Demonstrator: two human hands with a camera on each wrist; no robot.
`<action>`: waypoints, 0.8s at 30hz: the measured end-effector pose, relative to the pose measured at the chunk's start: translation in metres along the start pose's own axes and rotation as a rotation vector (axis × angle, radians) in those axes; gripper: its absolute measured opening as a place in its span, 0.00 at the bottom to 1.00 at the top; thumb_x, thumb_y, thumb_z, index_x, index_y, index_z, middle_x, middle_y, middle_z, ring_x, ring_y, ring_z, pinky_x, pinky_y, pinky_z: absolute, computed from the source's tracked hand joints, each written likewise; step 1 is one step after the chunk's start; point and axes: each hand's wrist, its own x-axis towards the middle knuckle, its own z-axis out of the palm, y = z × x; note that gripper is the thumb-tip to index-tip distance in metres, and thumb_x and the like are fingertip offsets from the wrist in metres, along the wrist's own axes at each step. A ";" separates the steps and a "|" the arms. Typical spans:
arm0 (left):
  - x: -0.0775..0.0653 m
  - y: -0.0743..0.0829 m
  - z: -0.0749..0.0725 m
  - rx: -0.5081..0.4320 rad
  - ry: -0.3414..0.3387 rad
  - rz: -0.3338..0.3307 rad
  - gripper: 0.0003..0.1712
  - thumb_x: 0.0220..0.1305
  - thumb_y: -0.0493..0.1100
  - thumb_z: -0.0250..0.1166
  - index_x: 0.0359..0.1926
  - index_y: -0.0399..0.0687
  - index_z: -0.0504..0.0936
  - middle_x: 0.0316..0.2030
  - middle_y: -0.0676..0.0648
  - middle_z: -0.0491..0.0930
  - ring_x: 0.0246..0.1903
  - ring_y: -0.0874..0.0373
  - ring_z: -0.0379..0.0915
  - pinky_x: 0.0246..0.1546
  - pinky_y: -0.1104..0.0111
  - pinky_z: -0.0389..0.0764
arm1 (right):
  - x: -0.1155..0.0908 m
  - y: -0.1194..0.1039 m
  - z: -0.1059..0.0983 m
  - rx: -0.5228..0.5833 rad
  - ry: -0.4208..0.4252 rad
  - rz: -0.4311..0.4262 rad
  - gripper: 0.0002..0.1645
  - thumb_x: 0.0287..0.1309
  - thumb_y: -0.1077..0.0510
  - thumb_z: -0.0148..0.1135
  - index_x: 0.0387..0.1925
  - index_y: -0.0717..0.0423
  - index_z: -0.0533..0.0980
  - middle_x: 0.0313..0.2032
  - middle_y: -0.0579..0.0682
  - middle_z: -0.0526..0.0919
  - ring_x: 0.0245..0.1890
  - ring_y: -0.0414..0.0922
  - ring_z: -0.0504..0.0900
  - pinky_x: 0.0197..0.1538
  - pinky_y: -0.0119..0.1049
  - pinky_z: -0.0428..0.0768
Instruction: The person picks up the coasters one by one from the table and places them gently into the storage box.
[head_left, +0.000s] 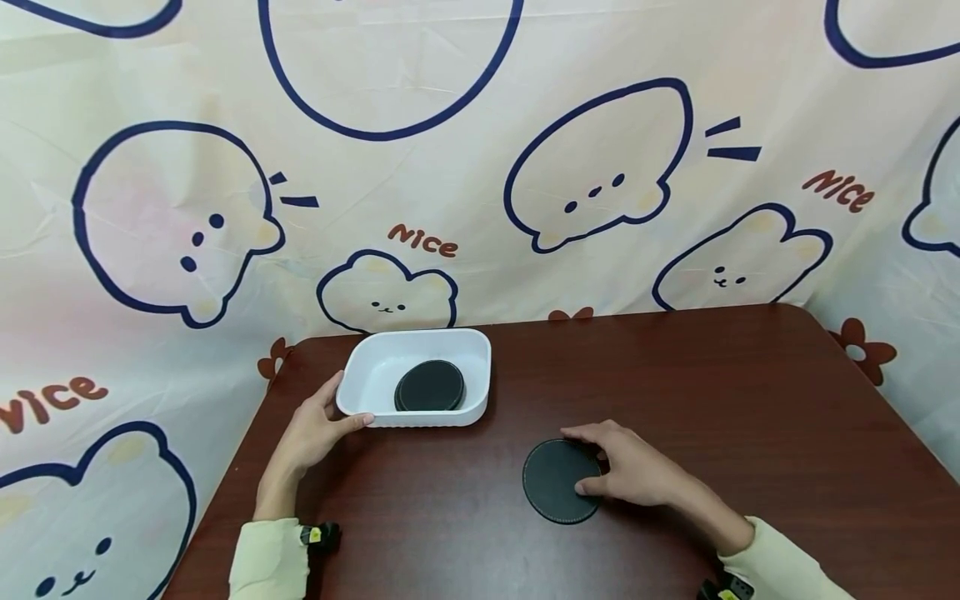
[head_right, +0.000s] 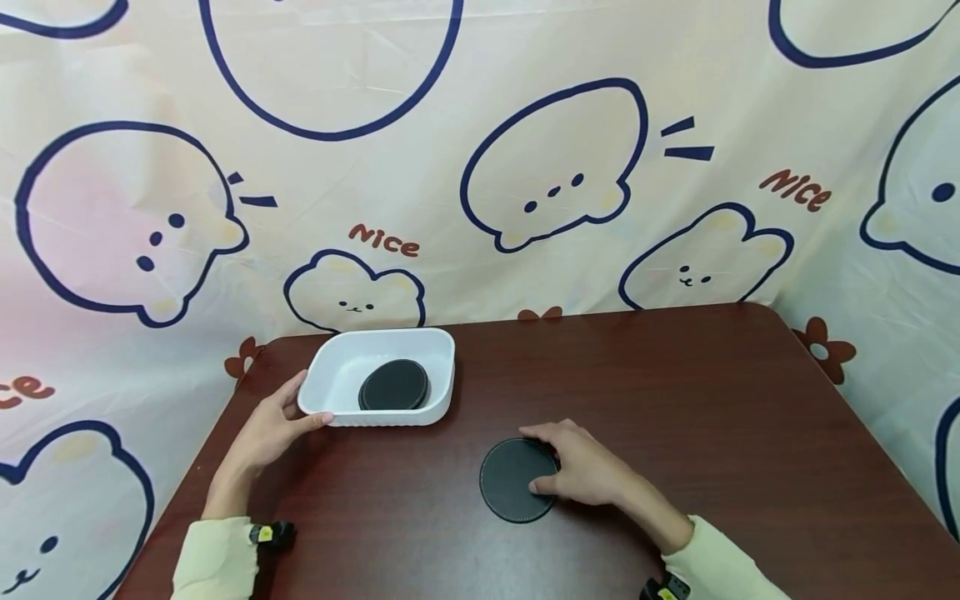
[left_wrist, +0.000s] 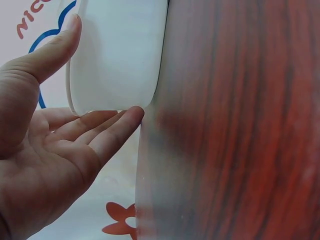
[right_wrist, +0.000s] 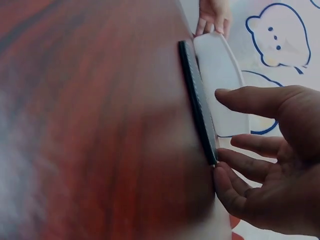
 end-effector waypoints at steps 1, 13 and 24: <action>0.000 0.000 0.000 -0.002 -0.002 -0.003 0.63 0.65 0.52 0.79 0.87 0.44 0.49 0.80 0.31 0.63 0.72 0.32 0.72 0.69 0.44 0.77 | 0.000 -0.001 0.002 -0.024 0.007 0.003 0.44 0.56 0.52 0.83 0.73 0.51 0.76 0.65 0.51 0.83 0.59 0.49 0.78 0.54 0.38 0.83; 0.001 0.001 0.000 -0.001 -0.022 -0.036 0.62 0.66 0.54 0.78 0.87 0.48 0.48 0.80 0.33 0.63 0.71 0.34 0.74 0.69 0.44 0.78 | -0.001 0.002 0.004 0.012 0.037 -0.035 0.43 0.51 0.64 0.84 0.69 0.50 0.78 0.60 0.48 0.82 0.53 0.46 0.79 0.52 0.37 0.84; 0.001 0.002 0.000 -0.009 -0.018 -0.019 0.62 0.65 0.53 0.79 0.87 0.48 0.49 0.80 0.32 0.64 0.71 0.34 0.74 0.68 0.45 0.79 | 0.002 0.006 -0.003 0.084 0.051 0.031 0.39 0.49 0.61 0.86 0.63 0.56 0.81 0.48 0.49 0.84 0.43 0.40 0.83 0.41 0.29 0.86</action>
